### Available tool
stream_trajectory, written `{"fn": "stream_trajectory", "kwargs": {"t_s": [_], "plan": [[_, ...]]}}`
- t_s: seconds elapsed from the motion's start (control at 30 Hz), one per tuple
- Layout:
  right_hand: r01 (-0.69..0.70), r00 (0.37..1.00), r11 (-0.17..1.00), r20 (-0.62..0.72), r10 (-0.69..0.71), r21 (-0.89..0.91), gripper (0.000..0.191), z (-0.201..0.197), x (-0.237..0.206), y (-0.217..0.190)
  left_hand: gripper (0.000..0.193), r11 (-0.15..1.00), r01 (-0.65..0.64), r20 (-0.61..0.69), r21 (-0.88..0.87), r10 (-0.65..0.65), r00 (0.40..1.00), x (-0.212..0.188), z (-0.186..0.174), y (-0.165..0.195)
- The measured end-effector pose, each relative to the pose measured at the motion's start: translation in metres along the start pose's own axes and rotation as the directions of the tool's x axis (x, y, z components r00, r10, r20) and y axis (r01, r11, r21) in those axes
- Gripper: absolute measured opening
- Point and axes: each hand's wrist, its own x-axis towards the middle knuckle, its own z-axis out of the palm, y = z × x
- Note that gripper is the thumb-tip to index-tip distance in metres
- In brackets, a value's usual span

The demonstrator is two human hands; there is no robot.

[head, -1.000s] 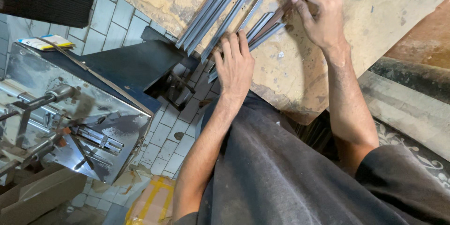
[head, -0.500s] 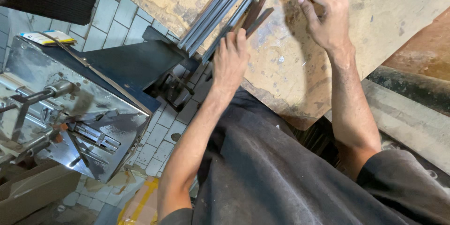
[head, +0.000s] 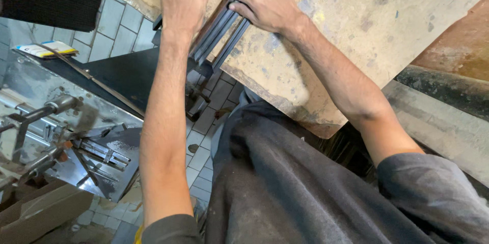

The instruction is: The person joins mitered picture frame corners using a manual V-nail press: they position a frame corner under the machine's guide, pull the lever to drive a fastener, and turn the frame to work on each corner. They then gather molding strips from the work table and join the corners of a gold-colored frame the same way.

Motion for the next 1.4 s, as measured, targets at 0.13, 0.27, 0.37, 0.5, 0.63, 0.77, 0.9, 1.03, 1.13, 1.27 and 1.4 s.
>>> {"fn": "stream_trajectory", "kwargs": {"t_s": [0.13, 0.27, 0.37, 0.5, 0.63, 0.77, 0.9, 1.03, 1.13, 1.27, 1.4], "plan": [[0.009, 0.998, 0.997, 0.066, -0.014, 0.072, 0.022, -0.025, -0.052, -0.007, 0.058, 0.995, 0.036, -0.096, -0.090, -0.045, 0.994, -0.028, 0.005, 0.020], [-0.061, 0.986, 0.989, 0.160, 0.039, 0.132, 0.027, -0.056, -0.087, -0.017, 0.050, 0.990, 0.044, -0.099, -0.135, -0.058, 0.993, -0.038, 0.012, 0.031], [-0.057, 0.978, 0.995, 0.203, 0.040, 0.077, 0.021, -0.062, -0.090, -0.018, 0.043, 0.979, 0.029, -0.147, -0.201, -0.059, 0.987, -0.030, 0.013, 0.031], [0.046, 0.999, 0.994, 0.013, -0.045, -0.099, 0.009, -0.062, -0.083, -0.014, 0.026, 0.976, 0.061, -0.426, -0.211, -0.148, 0.893, -0.028, -0.002, 0.020], [-0.149, 0.984, 0.988, -0.090, 0.151, 0.028, 0.014, -0.085, -0.081, -0.030, 0.032, 0.741, 0.353, -0.335, -0.572, -0.603, 0.724, -0.102, -0.039, 0.010], [-0.382, 0.899, 0.795, -0.012, 0.439, 0.471, 0.014, -0.112, -0.063, -0.079, 0.035, 0.381, 0.476, -0.095, -0.792, -0.848, 0.521, -0.224, -0.069, 0.005], [-0.335, 0.920, 0.729, 0.039, 0.391, 0.597, 0.031, -0.106, -0.028, -0.151, 0.030, 0.482, 0.560, -0.160, -0.674, -0.835, 0.526, -0.352, -0.088, 0.016], [-0.225, 0.974, 0.748, 0.132, 0.182, 0.624, 0.042, -0.083, -0.006, -0.239, 0.026, 0.602, 0.704, -0.166, -0.377, -0.792, 0.588, -0.466, -0.095, 0.015], [-0.076, 0.977, 0.864, 0.211, -0.036, 0.498, 0.048, -0.060, 0.003, -0.312, 0.028, 0.470, 0.828, -0.134, -0.306, -0.882, 0.451, -0.545, -0.099, -0.010], [0.142, 0.955, 0.954, 0.218, -0.202, 0.264, 0.055, -0.004, 0.025, -0.395, 0.029, 0.520, 0.839, -0.355, -0.158, -0.823, 0.443, -0.607, -0.091, -0.045], [0.259, 0.952, 0.964, 0.150, -0.266, 0.067, 0.070, 0.050, 0.040, -0.435, 0.033, 0.586, 0.785, -0.444, -0.203, -0.769, 0.460, -0.615, -0.082, -0.067]]}}
